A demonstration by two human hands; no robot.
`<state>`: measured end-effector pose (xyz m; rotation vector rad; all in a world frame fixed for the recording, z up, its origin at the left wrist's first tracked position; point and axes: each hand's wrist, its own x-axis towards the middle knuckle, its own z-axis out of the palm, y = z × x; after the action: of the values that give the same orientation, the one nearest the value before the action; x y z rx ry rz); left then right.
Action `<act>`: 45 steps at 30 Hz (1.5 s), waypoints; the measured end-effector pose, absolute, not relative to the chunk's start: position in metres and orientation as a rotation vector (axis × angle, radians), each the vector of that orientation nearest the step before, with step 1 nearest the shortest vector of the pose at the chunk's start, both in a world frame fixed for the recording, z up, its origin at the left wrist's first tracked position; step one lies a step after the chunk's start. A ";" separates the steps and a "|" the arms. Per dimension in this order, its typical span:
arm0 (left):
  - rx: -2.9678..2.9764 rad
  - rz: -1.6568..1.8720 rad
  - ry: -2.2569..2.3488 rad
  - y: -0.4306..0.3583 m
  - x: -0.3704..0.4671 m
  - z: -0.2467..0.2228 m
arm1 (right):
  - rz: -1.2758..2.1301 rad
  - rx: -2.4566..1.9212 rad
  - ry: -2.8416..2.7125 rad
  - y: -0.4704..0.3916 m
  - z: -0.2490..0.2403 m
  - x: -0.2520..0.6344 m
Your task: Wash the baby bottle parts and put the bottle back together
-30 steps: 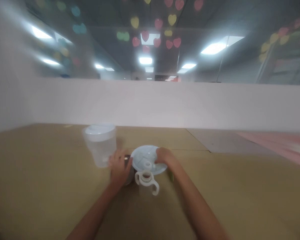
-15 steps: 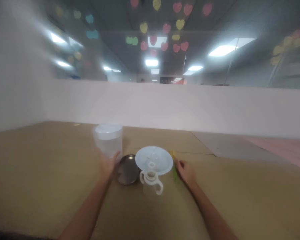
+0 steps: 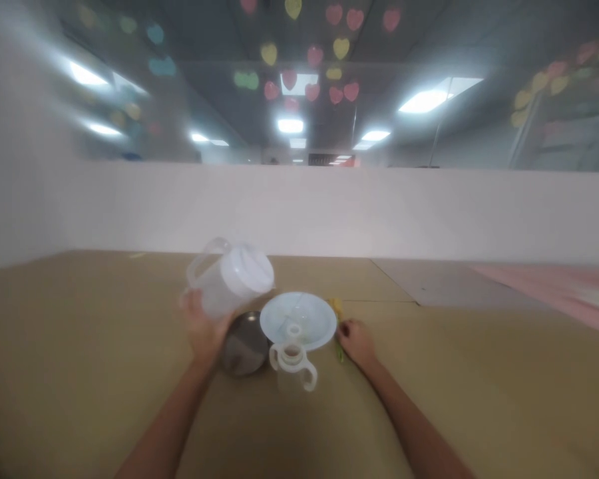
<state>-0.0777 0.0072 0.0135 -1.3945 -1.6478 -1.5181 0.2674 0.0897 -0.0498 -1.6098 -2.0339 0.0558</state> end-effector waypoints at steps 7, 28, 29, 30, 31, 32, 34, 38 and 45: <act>-1.478 -1.266 -1.518 0.006 -0.072 0.012 | 0.002 -1.612 -2.072 0.091 -0.047 0.267; -1.601 -1.102 -1.403 0.009 -0.077 0.005 | -0.006 -1.589 -2.081 0.092 -0.050 0.268; -1.594 -1.105 -1.396 0.009 -0.077 0.006 | -0.010 -1.585 -2.080 0.093 -0.051 0.268; -1.589 -1.111 -1.393 0.009 -0.077 0.006 | -0.010 -1.581 -2.081 0.093 -0.052 0.268; -1.585 -1.121 -1.393 0.008 -0.076 0.007 | -0.009 -1.581 -2.081 0.094 -0.052 0.268; -1.583 -1.137 -1.400 0.008 -0.075 0.008 | -0.008 -1.579 -2.083 0.094 -0.052 0.269; -1.579 -1.183 -1.429 0.007 -0.073 0.010 | -0.003 -1.576 -2.088 0.094 -0.052 0.268; -1.544 -1.310 -1.504 0.008 -0.069 0.009 | 0.000 -1.583 -2.087 0.092 -0.049 0.267; -1.674 -1.292 -1.492 0.019 -0.085 -0.005 | -0.013 -1.586 -2.090 0.090 -0.048 0.267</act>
<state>-0.0851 0.0185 -0.0050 -1.6740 -1.4920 -1.2922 0.2668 0.0901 -0.0483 -1.5864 -2.0899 -0.0129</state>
